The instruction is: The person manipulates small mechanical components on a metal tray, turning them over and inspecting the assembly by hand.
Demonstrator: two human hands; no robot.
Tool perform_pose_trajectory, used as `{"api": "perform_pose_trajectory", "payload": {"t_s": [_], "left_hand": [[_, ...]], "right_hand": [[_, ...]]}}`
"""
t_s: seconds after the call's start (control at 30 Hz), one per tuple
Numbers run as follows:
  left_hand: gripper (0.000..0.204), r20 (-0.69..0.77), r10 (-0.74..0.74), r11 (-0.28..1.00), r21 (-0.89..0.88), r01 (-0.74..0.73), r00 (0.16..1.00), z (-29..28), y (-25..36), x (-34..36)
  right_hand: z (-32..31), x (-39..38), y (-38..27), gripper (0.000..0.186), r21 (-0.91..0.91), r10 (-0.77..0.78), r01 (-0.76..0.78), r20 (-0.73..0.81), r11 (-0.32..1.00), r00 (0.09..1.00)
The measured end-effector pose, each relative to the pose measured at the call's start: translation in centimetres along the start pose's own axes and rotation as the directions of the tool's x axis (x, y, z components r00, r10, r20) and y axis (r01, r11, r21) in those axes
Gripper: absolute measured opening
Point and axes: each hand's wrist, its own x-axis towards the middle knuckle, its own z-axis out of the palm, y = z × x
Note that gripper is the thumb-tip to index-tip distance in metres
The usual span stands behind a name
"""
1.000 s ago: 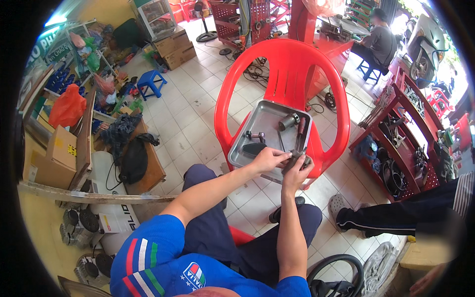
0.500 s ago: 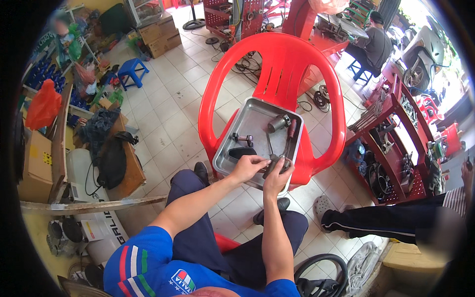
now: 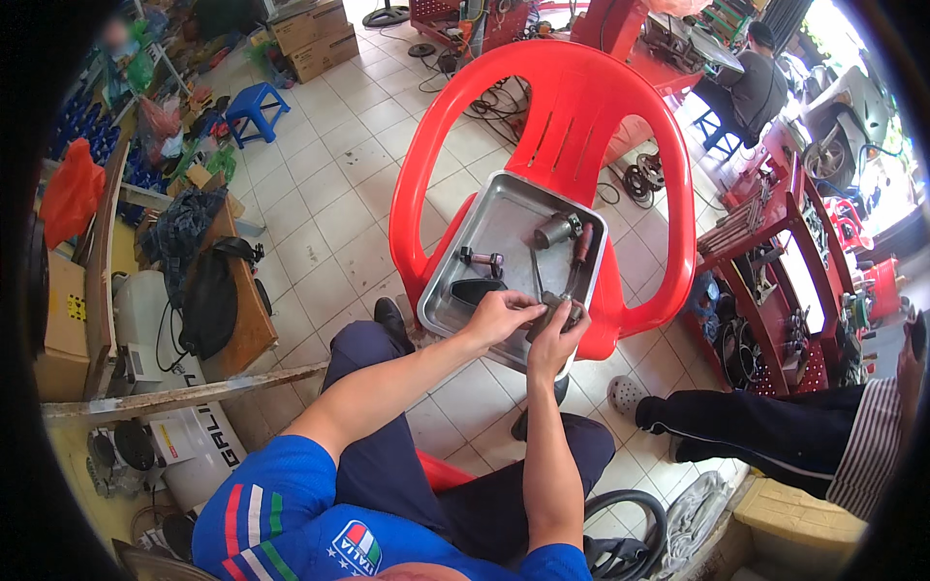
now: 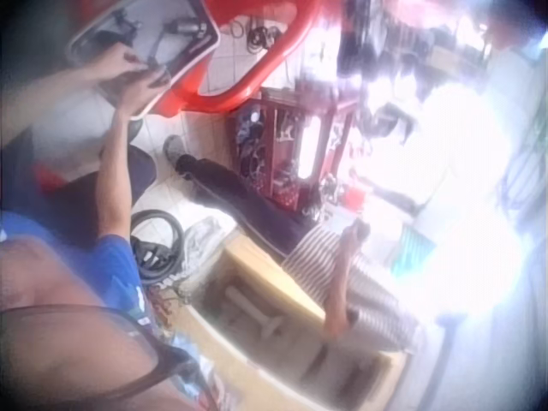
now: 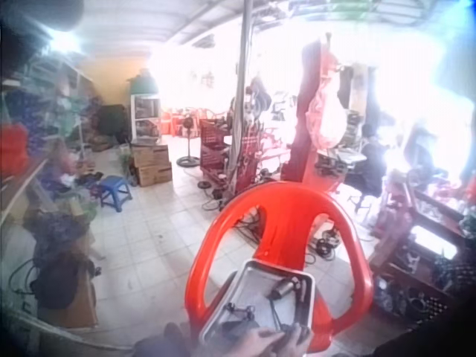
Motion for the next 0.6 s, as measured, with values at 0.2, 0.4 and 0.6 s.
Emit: {"api": "perform_pose_trajectory", "payload": {"t_s": [0.2, 0.4, 0.6], "left_hand": [[0.030, 0.020, -0.054, 0.993, -0.102, 0.056, 0.998, 0.2, 1.0, 0.1], [0.027, -0.028, -0.103, 0.988, -0.117, 0.099, 0.994, 0.0, 2.0, -1.0], [0.031, 0.038, -0.114, 0.988, -0.100, 0.117, 0.993, 0.2, 0.7, -1.0]], "right_hand": [[-0.1, 0.5, 0.9, 0.037, 0.061, 0.029, -0.028, -0.016, 0.998, 0.999], [0.1, -0.4, 0.0, 0.038, 0.045, 0.009, -0.010, 0.027, 0.999, 1.000], [-0.7, -0.5, 0.5, 0.039, 0.004, 0.009, -0.009, 0.001, 1.000, 1.000]]}}
